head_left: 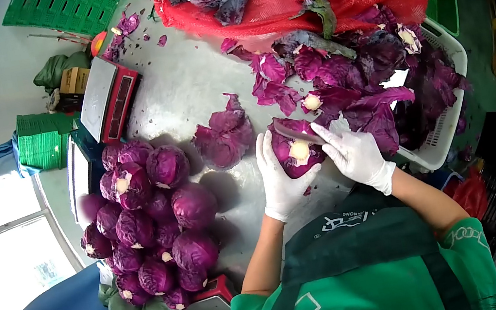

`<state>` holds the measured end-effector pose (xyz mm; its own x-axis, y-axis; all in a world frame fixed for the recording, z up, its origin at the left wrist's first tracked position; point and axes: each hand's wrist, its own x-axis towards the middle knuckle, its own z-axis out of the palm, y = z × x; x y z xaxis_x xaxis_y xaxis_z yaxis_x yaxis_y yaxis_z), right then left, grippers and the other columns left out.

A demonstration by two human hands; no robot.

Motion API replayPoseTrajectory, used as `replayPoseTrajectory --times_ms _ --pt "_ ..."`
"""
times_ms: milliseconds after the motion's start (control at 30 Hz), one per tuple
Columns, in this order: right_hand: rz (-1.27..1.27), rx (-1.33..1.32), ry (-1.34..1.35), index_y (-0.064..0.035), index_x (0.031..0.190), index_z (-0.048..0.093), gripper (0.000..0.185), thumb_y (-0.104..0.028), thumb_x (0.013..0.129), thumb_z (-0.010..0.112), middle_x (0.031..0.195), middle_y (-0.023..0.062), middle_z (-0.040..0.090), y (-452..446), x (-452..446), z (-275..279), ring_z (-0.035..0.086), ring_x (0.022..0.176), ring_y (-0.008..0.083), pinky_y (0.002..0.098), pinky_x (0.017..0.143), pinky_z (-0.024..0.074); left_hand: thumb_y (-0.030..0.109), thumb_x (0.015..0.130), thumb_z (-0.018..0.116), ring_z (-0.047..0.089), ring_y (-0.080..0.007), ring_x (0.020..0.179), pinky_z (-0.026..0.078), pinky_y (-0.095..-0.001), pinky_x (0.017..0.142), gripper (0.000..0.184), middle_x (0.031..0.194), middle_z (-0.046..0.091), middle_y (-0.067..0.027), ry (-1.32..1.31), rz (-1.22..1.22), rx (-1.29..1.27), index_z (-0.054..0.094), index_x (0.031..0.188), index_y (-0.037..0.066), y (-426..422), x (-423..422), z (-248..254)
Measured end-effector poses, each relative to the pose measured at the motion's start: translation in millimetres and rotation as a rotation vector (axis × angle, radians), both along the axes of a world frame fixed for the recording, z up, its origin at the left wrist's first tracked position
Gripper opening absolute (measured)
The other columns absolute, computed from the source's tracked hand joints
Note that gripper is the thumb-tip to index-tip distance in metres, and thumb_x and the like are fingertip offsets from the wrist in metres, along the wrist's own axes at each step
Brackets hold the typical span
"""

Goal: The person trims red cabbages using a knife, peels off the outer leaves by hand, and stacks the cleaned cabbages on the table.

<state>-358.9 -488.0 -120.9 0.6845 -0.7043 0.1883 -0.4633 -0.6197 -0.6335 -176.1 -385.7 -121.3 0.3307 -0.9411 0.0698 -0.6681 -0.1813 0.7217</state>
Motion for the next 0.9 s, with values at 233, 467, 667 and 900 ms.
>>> replayPoseTrajectory --times_ms 233,467,667,900 --pt "0.068 -0.029 0.098 -0.0160 0.155 0.034 0.063 -0.033 0.098 0.055 0.069 0.0103 0.061 -4 13 -8 0.059 0.056 0.0310 0.0440 0.052 0.0481 0.027 0.064 0.091 0.032 -0.0446 0.139 0.032 -0.0486 0.115 0.116 0.151 0.024 -0.0293 0.011 -0.059 0.030 0.021 0.151 -0.004 -3 6 4" --pt "0.124 -0.186 0.246 -0.0179 0.153 0.040 0.059 -0.029 0.097 0.056 0.069 0.0093 0.059 -13 20 0 0.059 0.066 0.0290 0.0421 0.063 0.0543 0.028 0.064 0.091 0.031 -0.0451 0.139 0.032 -0.0478 0.115 0.117 0.151 0.024 -0.0312 0.002 -0.023 0.083 0.020 0.150 -0.007 -5 3 9" --pt "-0.225 0.039 0.273 -0.0196 0.137 0.058 0.040 -0.035 0.103 0.046 0.074 0.0166 0.066 -60 28 -9 0.066 0.063 0.0349 0.0443 0.059 0.0543 0.025 0.063 0.090 0.025 -0.0509 0.141 0.025 -0.0540 0.117 0.119 0.153 0.021 -0.0322 -0.055 -0.071 0.046 0.018 0.153 0.000 5 -14 7" --pt "-0.342 0.286 0.133 -0.0218 0.153 0.034 0.052 -0.039 0.104 0.038 0.077 0.0232 0.068 -83 26 -19 0.066 0.068 0.0435 0.0535 0.065 0.0519 0.033 0.067 0.091 0.028 -0.0418 0.143 0.024 -0.0484 0.119 0.118 0.153 0.024 -0.0274 0.190 0.159 -0.026 0.018 0.153 -0.002 22 -4 -19"
